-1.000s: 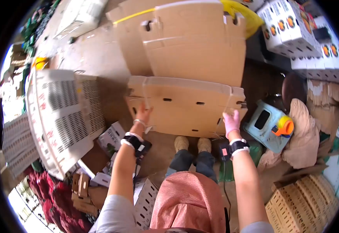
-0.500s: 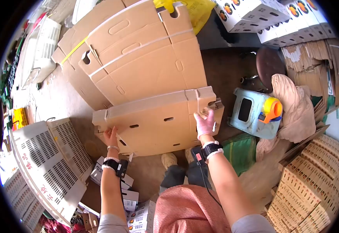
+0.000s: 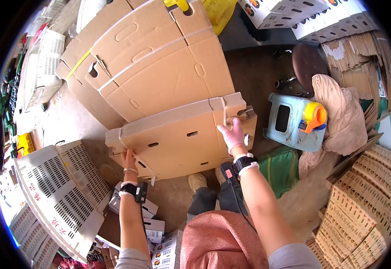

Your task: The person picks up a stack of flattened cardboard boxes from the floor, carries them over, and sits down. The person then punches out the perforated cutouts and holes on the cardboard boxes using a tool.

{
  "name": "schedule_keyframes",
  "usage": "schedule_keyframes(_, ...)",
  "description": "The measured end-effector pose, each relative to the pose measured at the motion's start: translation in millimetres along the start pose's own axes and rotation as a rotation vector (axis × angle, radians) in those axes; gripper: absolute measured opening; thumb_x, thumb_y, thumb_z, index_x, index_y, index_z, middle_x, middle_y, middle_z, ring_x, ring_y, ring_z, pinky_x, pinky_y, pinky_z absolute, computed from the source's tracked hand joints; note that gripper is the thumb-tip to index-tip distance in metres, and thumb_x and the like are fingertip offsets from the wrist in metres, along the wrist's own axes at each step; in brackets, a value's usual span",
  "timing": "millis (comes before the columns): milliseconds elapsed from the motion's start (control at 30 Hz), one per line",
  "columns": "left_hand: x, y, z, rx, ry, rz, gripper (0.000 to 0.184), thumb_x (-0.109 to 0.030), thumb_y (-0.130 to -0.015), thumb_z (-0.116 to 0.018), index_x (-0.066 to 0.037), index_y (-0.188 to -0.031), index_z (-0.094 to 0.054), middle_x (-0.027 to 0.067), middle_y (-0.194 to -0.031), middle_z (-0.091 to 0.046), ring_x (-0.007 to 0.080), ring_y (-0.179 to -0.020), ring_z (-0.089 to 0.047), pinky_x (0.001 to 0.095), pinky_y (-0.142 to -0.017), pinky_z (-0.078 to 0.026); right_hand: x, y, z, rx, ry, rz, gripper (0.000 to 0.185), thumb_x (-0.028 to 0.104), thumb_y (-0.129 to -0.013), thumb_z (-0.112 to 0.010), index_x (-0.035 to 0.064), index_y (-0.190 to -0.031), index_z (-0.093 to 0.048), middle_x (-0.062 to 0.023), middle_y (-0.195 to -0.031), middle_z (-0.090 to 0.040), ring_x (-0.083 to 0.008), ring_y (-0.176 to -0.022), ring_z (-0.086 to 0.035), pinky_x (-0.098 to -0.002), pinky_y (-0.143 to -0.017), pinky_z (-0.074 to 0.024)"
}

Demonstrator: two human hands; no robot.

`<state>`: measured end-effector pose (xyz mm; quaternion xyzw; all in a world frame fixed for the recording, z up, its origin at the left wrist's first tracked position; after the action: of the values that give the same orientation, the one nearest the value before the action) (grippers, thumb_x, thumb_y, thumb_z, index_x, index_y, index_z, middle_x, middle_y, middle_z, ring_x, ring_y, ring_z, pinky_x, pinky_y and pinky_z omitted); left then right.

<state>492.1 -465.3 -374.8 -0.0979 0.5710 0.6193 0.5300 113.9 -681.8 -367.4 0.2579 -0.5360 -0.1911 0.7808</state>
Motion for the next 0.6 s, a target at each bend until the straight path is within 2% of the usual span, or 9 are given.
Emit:
schedule_keyframes(133, 4, 3, 2, 0.035, -0.071, -0.093, 0.024, -0.020, -0.075, -0.065, -0.008, -0.076, -0.045, -0.0019, -0.066, -0.048, 0.0080, -0.063, -0.042, 0.0223, -0.057, -0.034, 7, 5, 2, -0.027, 0.111, 0.035, 0.049, 0.020, -0.066, -0.068, 0.0012, -0.103, -0.042, -0.0132, -0.099, -0.052, -0.0245, -0.092, -0.049, -0.0344, -0.081, -0.0396)
schedule_keyframes(200, 12, 11, 8, 0.055, -0.097, -0.199, 0.023, -0.021, -0.075, -0.065, -0.007, -0.075, -0.046, -0.0021, -0.065, -0.048, 0.0081, -0.061, -0.042, 0.0224, -0.057, -0.034, 9, 10, 3, 0.008, 0.013, 0.013, 0.042, 0.019, -0.067, -0.067, 0.0015, -0.098, -0.045, -0.0089, -0.090, -0.052, -0.0194, -0.084, -0.049, -0.0309, -0.075, -0.0399)
schedule_keyframes(267, 20, 34, 23, 0.006, 0.106, -0.088, 0.021, -0.022, -0.076, -0.064, -0.005, -0.076, -0.052, -0.0025, -0.066, -0.048, 0.0082, -0.060, -0.042, 0.0227, -0.056, -0.034, 9, 18, 10, 0.048, -0.078, -0.010, 0.034, 0.018, -0.069, -0.067, 0.0017, -0.093, -0.048, -0.0046, -0.081, -0.053, -0.0143, -0.075, -0.049, -0.0275, -0.069, -0.0401)
schedule_keyframes(333, 29, 59, 46, -0.031, 0.310, -0.033, 0.022, -0.025, -0.079, -0.062, -0.005, -0.078, -0.054, -0.0024, -0.067, -0.048, 0.0084, -0.062, -0.042, 0.0225, -0.058, -0.035, 13, 42, 20, 0.103, -0.007, 0.000, 0.025, 0.019, -0.070, -0.067, 0.0030, -0.082, -0.053, 0.0008, -0.072, -0.051, -0.0095, -0.069, -0.047, -0.0237, -0.064, -0.0382)
schedule_keyframes(367, 30, 75, 59, 0.006, 0.262, -0.059, 0.023, -0.027, -0.080, -0.060, -0.005, -0.080, -0.055, -0.0019, -0.068, -0.049, 0.0091, -0.064, -0.043, 0.0229, -0.060, -0.036, 19, 59, 26, 0.087, -0.068, 0.062, 0.024, 0.023, -0.070, -0.068, 0.0039, -0.077, -0.056, 0.0010, -0.073, -0.053, -0.0094, -0.070, -0.047, -0.0237, -0.063, -0.0379)
schedule_keyframes(400, 30, 92, 72, 0.042, 0.212, -0.085, 0.025, -0.029, -0.082, -0.058, -0.005, -0.083, -0.055, -0.0014, -0.069, -0.049, 0.0097, -0.065, -0.045, 0.0234, -0.062, -0.037, 6, 69, 32, 0.105, -0.069, 0.072, 0.028, 0.026, -0.071, -0.067, 0.0032, -0.084, -0.057, -0.0003, -0.077, -0.055, -0.0093, -0.072, -0.048, -0.0239, -0.064, -0.0384)
schedule_keyframes(467, 30, 123, 81, 0.082, 0.368, 0.016, 0.031, -0.037, -0.085, -0.050, -0.007, -0.085, -0.055, -0.0001, -0.070, -0.049, 0.0112, -0.067, -0.044, 0.0256, -0.067, -0.039, 8, 104, 57, 0.145, 0.047, 0.143, 0.035, 0.029, -0.072, -0.065, 0.0003, -0.090, -0.058, -0.0042, -0.080, -0.058, -0.0117, -0.074, -0.050, -0.0271, -0.068, -0.0402)
schedule_keyframes(533, 24, 156, 92, 0.025, 0.568, 0.050, 0.034, -0.041, -0.085, -0.049, -0.008, -0.082, -0.055, 0.0010, -0.071, -0.052, 0.0129, -0.068, -0.045, 0.0288, -0.068, -0.039, 12, 148, 79, 0.214, 0.041, 0.059, 0.031, 0.027, -0.076, -0.059, 0.0000, -0.091, -0.059, -0.0055, -0.083, -0.060, -0.0123, -0.075, -0.051, -0.0273, -0.071, -0.0400)
schedule_keyframes(600, 52, 182, 122, -0.116, 0.547, 0.199, 0.036, -0.045, -0.083, -0.050, -0.010, -0.082, -0.055, 0.0013, -0.071, -0.052, 0.0141, -0.069, -0.047, 0.0297, -0.068, -0.039, -34, 184, 107, 0.199, -0.116, -0.164, 0.034, 0.032, -0.079, -0.054, 0.0021, -0.095, -0.059, -0.0031, -0.087, -0.059, -0.0130, -0.083, -0.053, -0.0279, -0.078, -0.0412)
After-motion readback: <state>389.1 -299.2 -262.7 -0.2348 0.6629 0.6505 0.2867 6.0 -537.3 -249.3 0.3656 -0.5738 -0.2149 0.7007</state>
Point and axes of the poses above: each hand's wrist, its own y-axis away from the middle knuckle, its own z-axis out of the back of the hand, x = y × z, the point moved 5 cm from there along -y, towards the middle knuckle
